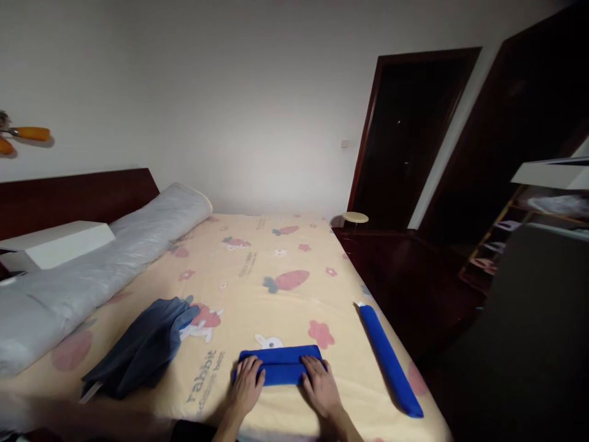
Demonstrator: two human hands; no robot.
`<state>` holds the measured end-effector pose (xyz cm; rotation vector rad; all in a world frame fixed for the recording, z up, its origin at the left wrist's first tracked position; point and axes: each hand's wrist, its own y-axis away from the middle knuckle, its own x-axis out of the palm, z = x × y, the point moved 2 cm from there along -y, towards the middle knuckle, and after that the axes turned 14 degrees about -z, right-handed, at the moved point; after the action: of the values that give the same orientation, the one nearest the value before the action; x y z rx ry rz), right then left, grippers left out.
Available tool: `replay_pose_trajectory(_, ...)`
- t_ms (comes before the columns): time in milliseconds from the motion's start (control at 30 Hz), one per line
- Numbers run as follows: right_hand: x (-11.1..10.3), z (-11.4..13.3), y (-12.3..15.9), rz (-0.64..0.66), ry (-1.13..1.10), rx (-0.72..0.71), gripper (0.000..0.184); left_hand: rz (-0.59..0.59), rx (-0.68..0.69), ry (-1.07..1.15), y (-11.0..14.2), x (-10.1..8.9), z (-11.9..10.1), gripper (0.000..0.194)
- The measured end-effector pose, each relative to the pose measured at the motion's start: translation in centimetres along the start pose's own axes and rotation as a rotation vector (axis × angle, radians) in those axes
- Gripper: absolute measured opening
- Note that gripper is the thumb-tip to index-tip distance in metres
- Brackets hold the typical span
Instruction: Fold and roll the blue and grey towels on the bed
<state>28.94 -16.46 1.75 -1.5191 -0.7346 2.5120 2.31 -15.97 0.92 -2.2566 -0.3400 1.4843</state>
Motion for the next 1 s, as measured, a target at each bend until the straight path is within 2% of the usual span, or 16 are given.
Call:
replay_pose_trajectory(100, -0.5, -1.2, 0.1, -0.024, 0.062, 0.07, 0.046, -0.037, -0.009, -0.04, 0.0, -0.8, 0.8, 0.033)
replay_pose_trajectory(167, -0.6, -0.6, -0.1, -0.03, 0.072, 0.066, 0.044, -0.048, -0.024, -0.069, 0.0, -0.8, 0.4, 0.035)
replay_pose_trajectory(233, -0.6, 1.0, -0.5, -0.044, 0.03, 0.026, 0.04, -0.023, -0.012, -0.056, 0.0, -0.4, -0.9, 0.039)
replay_pose_trajectory(367, 0.5, 5.1, -1.3, 0.025, -0.104, -0.044, 0.035, 0.146, 0.061, 0.038, 0.0, 1.4, -4.5, 0.043)
replay_pose_trajectory(467, 1.5, 6.4, -1.5, 0.07, -0.116, -0.059, 0.031, 0.204, 0.064, 0.01, 0.0, 2.4, -5.7, 0.043)
replay_pose_trajectory(567, 1.6, 4.9, -1.2, 0.02, -0.063, -0.045, 0.032, 0.151, 0.068, -0.037, 0.0, 2.1, -4.5, 0.041)
replay_pose_trajectory(733, 0.0, -0.7, -0.3, -0.063, 0.094, 0.044, 0.036, 0.0, 0.041, -0.184, -0.1, -0.4, 0.3, 0.039)
replay_pose_trajectory(800, -0.5, -1.8, -0.2, -0.056, 0.133, 0.077, 0.037, -0.037, 0.036, -0.246, -0.1, -0.9, 1.5, 0.037)
replay_pose_trajectory(900, -0.2, -0.9, -0.5, -0.031, 0.147, 0.111, 0.042, -0.103, -0.002, -0.311, -0.1, -0.4, 1.2, 0.037)
replay_pose_trajectory(1000, 1.1, 2.7, -1.1, 0.031, 0.05, 0.057, 0.046, -0.107, 0.021, -0.268, -0.1, 1.6, -1.2, 0.042)
